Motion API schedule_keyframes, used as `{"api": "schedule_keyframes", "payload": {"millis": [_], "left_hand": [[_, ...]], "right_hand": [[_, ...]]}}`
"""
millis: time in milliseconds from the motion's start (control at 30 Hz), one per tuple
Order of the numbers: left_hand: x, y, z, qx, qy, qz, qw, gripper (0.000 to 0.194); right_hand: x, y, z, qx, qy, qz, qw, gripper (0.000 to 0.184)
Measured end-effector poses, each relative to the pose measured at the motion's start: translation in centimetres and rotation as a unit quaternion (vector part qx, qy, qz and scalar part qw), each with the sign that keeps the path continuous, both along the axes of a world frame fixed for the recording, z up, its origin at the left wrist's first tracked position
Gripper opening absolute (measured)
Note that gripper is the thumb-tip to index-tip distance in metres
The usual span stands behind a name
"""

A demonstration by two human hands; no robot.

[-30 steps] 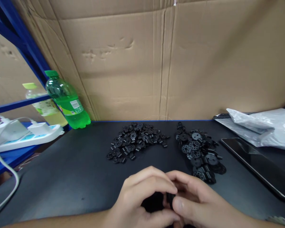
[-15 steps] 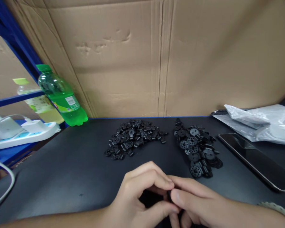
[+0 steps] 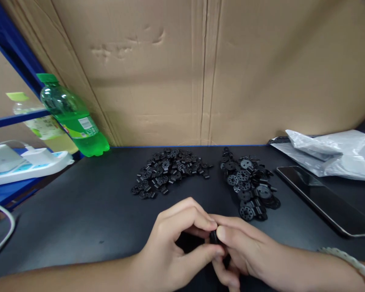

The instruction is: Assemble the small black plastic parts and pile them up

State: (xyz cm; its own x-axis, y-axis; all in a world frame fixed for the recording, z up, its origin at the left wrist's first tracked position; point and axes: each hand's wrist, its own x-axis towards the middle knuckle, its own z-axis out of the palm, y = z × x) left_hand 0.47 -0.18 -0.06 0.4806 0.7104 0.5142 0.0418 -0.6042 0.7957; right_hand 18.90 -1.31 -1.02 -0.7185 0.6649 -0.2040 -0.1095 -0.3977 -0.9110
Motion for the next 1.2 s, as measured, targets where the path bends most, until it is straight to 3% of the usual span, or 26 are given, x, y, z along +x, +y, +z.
{"api": "schedule_keyframes", "payload": {"millis": [200,300,367,500,567,700,800,967,1067,1200], "left_hand": [[0.0,-0.1,-0.4,-0.087,-0.053,0.012,0.995,0.016],[-0.1,0.1,-0.4,-0.141,-0.085,-0.005,0.986,0.016],[-0.2,0.5,-0.3,-0.175,-0.109,-0.005,0.978,0.017],[-0.6,1.1,0.0,-0.261,-0.140,-0.014,0.955,0.010],[-0.7,1.3,0.0,-0.323,-0.161,-0.024,0.932,0.005],[-0.7,1.3,-0.2,-0.408,-0.184,-0.022,0.894,0.012],[-0.8,1.4,-0.3,-0.372,-0.174,0.005,0.912,0.014],[-1.0,1.5,-0.1,-0.250,-0.135,0.030,0.958,0.011],[-0.8,1.5,-0.2,-0.223,-0.112,0.055,0.967,0.015],[-0.5,1.3,-0.3,-0.215,-0.087,0.024,0.972,0.018]], "right_hand": [[-0.2,0.6,-0.3,-0.057,0.108,-0.021,0.992,0.035],[-0.2,0.8,-0.2,-0.044,0.144,-0.022,0.988,0.031],[0.1,0.8,0.0,-0.004,0.120,-0.025,0.992,0.029],[1.0,0.5,0.6,0.120,-0.023,-0.016,0.992,0.054],[1.5,0.2,1.0,0.196,-0.085,-0.005,0.977,0.062],[2.1,-0.2,1.9,0.350,-0.174,0.010,0.920,0.065],[2.0,-0.3,2.2,0.342,-0.162,-0.016,0.926,0.064],[1.4,0.4,1.7,0.197,-0.042,-0.102,0.974,0.037],[1.1,0.8,1.5,0.177,-0.033,-0.152,0.972,0.023],[1.4,0.9,2.5,0.205,-0.085,-0.174,0.959,0.015]]}}
